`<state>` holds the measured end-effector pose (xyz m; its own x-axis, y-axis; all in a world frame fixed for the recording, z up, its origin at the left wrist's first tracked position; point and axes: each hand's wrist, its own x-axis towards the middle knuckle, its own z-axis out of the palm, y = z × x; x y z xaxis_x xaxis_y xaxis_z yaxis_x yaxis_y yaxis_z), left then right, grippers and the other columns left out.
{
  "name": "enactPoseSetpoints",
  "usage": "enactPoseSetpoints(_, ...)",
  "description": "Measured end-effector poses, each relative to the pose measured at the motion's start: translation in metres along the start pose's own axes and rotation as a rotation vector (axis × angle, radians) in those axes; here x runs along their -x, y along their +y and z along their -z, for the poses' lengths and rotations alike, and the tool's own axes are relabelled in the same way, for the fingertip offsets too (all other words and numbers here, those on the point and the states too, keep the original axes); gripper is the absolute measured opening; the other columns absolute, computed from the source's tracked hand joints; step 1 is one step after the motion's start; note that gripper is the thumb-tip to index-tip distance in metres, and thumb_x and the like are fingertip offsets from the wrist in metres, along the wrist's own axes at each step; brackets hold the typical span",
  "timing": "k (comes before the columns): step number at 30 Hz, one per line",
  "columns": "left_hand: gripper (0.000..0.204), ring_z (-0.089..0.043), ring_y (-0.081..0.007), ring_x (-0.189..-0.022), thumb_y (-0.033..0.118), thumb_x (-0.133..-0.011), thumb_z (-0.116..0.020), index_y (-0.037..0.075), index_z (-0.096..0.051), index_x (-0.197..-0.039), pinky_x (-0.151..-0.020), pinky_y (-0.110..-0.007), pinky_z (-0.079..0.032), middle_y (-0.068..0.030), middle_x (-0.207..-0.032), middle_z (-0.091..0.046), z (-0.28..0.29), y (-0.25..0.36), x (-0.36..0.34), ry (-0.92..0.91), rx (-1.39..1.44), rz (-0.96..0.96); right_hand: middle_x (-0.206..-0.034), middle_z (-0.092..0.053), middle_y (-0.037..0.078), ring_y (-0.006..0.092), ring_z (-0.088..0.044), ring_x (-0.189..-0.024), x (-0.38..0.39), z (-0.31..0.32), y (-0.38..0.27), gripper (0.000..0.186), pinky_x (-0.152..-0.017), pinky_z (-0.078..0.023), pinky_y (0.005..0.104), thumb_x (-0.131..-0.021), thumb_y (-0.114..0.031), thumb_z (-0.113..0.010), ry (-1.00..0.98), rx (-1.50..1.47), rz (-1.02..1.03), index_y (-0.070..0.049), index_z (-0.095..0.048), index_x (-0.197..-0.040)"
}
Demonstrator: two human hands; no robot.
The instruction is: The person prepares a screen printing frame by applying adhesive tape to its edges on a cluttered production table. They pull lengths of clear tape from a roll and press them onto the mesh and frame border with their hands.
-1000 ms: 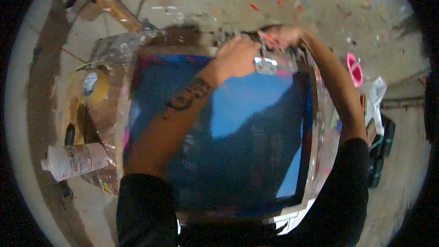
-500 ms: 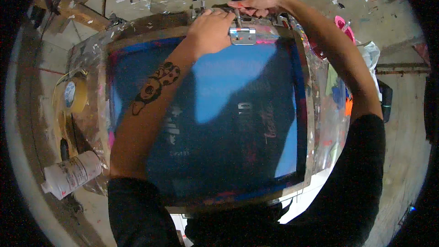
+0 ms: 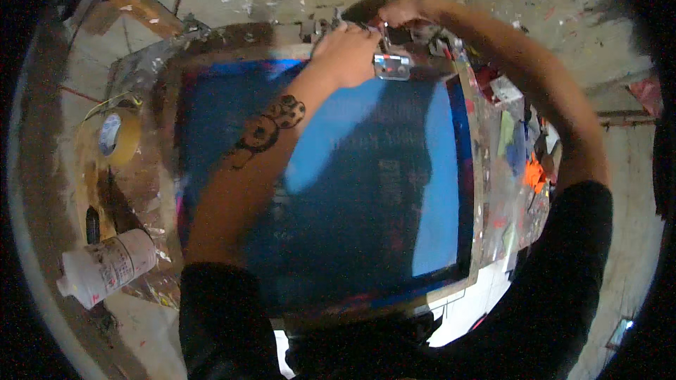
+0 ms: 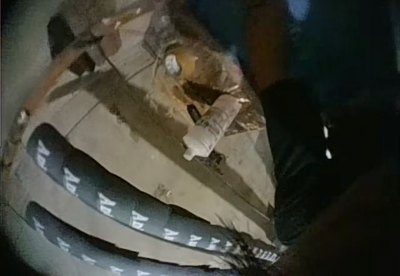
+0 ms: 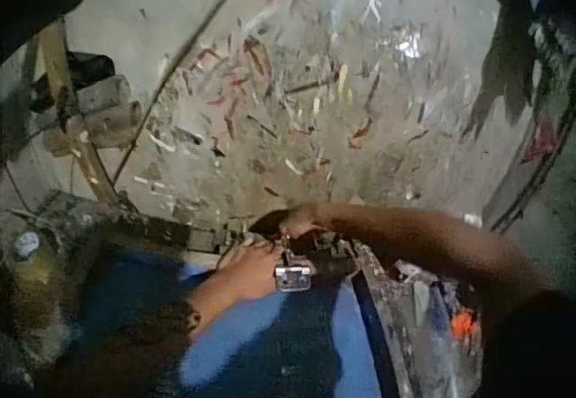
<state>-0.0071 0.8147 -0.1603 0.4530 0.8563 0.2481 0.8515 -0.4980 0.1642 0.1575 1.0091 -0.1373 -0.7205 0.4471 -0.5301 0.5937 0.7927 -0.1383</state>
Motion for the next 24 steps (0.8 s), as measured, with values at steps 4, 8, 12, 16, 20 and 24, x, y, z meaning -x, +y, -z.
enactPoseSetpoints(4, 0.038, -0.062, -0.036, -0.101, 0.029, -0.075, -0.07, 0.005, -0.066, -0.106, -0.087, -0.048, -0.05, -0.018, -0.102, -0.068, 0.003, -0.022, 0.027, -0.011, 0.189, 0.202, -0.079, -0.063, 0.01, 0.0203, -0.054, -0.068, -0.004, 0.016, -0.078, 0.04, -0.061, -0.043, 0.04, -0.088, -0.045, -0.054, 0.053, -0.182, -0.422, -0.008, -0.066, -0.086)
enactPoseSetpoints(8, 0.037, -0.064, -0.0354, -0.095, 0.023, -0.067, -0.07, 0.004, -0.069, -0.099, -0.08, -0.049, -0.053, -0.0174, -0.099, -0.069, 0.002, -0.018, 0.033, 0.085, 0.175, 0.177, -0.103, -0.07, 0.018, 0.0278, -0.066, -0.09, 0.004, 0.014, -0.081, 0.046, -0.082, -0.049, 0.044, -0.089, -0.046, -0.054, 0.092, -0.173, -0.374, -0.008, -0.067, -0.112)
enactPoseSetpoints(12, 0.042, -0.062, -0.0359, -0.102, 0.02, -0.067, -0.066, 0.004, -0.066, -0.107, -0.095, -0.049, -0.045, -0.0179, -0.105, -0.067, -0.039, -0.005, 0.009, 0.281, 0.251, 0.123, -0.085, -0.066, 0.023, 0.0351, -0.065, -0.078, 0.002, -0.013, 0.019, 0.041, -0.07, -0.05, 0.0469, -0.087, -0.043, -0.056, 0.118, 0.103, -0.128, -0.003, -0.064, -0.09)
enactPoseSetpoints(16, 0.042, -0.062, -0.0339, -0.104, 0.021, -0.068, -0.065, 0.004, -0.066, -0.106, -0.1, -0.047, -0.041, -0.0167, -0.105, -0.067, -0.049, -0.013, 0.007, 0.215, 0.18, 0.157, -0.081, -0.066, 0.023, 0.0374, -0.065, -0.076, -0.001, 0.0, -0.026, 0.044, -0.069, -0.05, 0.0472, -0.086, -0.045, -0.058, 0.151, 0.047, -0.173, -0.002, -0.065, -0.088)
enactPoseSetpoints(20, 0.034, -0.061, -0.0299, -0.107, 0.019, -0.066, -0.066, 0.004, -0.068, -0.096, -0.101, -0.044, -0.041, -0.0137, -0.101, -0.069, -0.04, -0.007, 0.009, 0.166, 0.135, 0.176, -0.078, -0.066, 0.024, 0.0405, -0.065, -0.075, -0.012, -0.009, -0.033, 0.049, -0.07, -0.05, 0.048, -0.085, -0.049, -0.06, 0.204, 0.114, -0.295, -0.001, -0.067, -0.087)
enactPoseSetpoints(24, 0.024, -0.061, -0.0258, -0.102, 0.02, -0.071, -0.063, 0.006, -0.069, -0.09, -0.094, -0.04, -0.044, -0.0094, -0.095, -0.068, -0.058, -0.025, -0.008, 0.363, 0.038, 0.002, -0.076, -0.065, 0.024, 0.0436, -0.064, -0.073, 0.027, 0.008, -0.075, 0.053, -0.07, -0.051, 0.0487, -0.084, -0.052, -0.062, 0.396, 0.174, -0.409, 0.001, -0.068, -0.086)
